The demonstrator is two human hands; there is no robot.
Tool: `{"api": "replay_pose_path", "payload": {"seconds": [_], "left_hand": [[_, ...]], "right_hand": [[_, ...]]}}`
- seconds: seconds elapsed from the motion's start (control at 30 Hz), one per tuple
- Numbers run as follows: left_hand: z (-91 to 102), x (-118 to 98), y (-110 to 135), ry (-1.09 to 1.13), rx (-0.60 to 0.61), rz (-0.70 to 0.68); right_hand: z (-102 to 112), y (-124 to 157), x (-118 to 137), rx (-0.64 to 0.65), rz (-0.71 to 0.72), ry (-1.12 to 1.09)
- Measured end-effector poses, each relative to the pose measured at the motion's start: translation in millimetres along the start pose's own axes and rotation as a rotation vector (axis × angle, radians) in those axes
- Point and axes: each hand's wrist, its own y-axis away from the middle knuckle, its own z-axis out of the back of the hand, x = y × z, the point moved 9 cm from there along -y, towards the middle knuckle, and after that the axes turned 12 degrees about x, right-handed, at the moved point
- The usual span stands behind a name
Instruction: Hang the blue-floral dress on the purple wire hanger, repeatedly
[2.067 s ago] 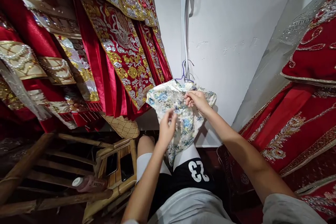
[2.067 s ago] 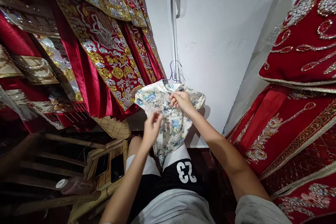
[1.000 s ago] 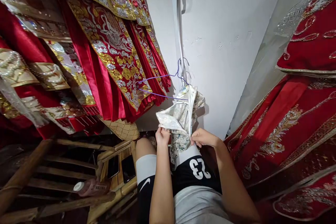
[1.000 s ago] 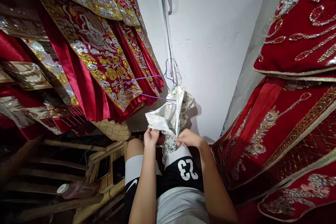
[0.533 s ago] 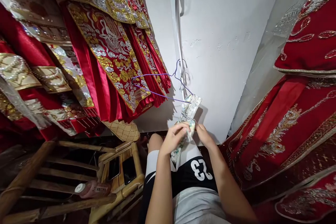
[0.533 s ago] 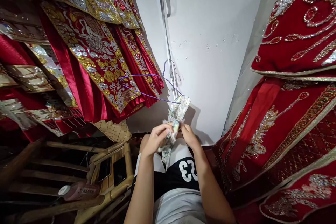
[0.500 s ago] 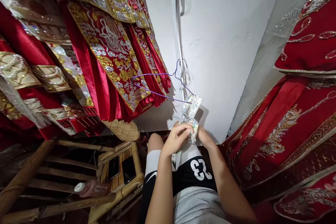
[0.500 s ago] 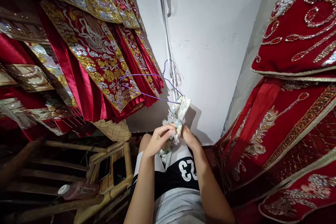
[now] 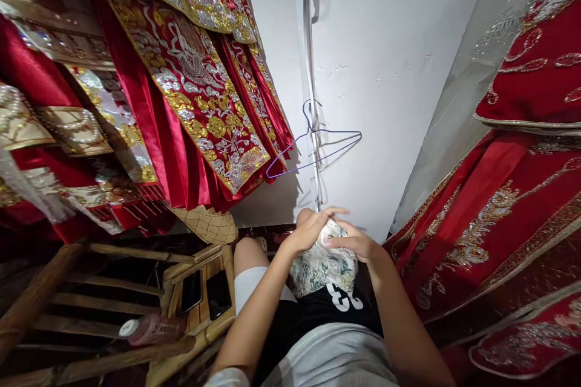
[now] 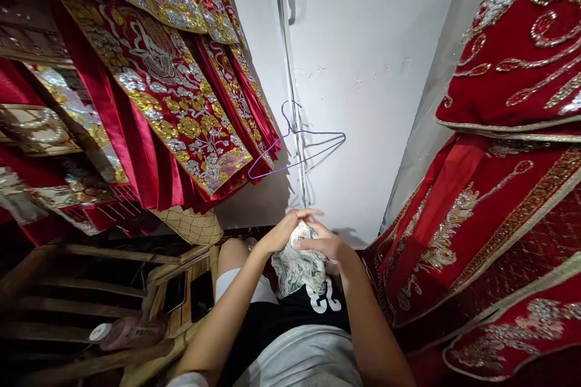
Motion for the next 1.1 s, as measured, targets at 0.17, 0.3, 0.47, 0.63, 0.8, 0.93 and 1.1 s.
{"api": "replay_pose_path", "payload": {"seconds": [0.17,0.3,0.47,0.63,0.8,0.93,1.1], "left_hand": [[-24.9,65,34,-0.215,0.349,0.258],[32.4,87,90,-0.735,0.382,0.473],[127.1,78,124,-0.830,0.245,0.689],[150.3,40,100,-0.854,0.017,0.568],[150.7,47,90,-0.972,-0.012,0.680],[166.2,44,81,-0.842,-0.206,0.530],[187.5,24,42,-0.408,-0.531,0.272]], "right_hand": [[-1,14,28,0.195,-0.092,0.358],[41,1,57,0.071,-0.058,0.732],[96,-36,119,-0.351,0.269,0.977],[115,-79,129,-0.454,0.331,0.988],[124,-73,124,-0.451,0.280,1.021],[128,-42,140,-0.514,0.272,1.039],[124,-29,152,-0.528,0.244,0.969]]}}
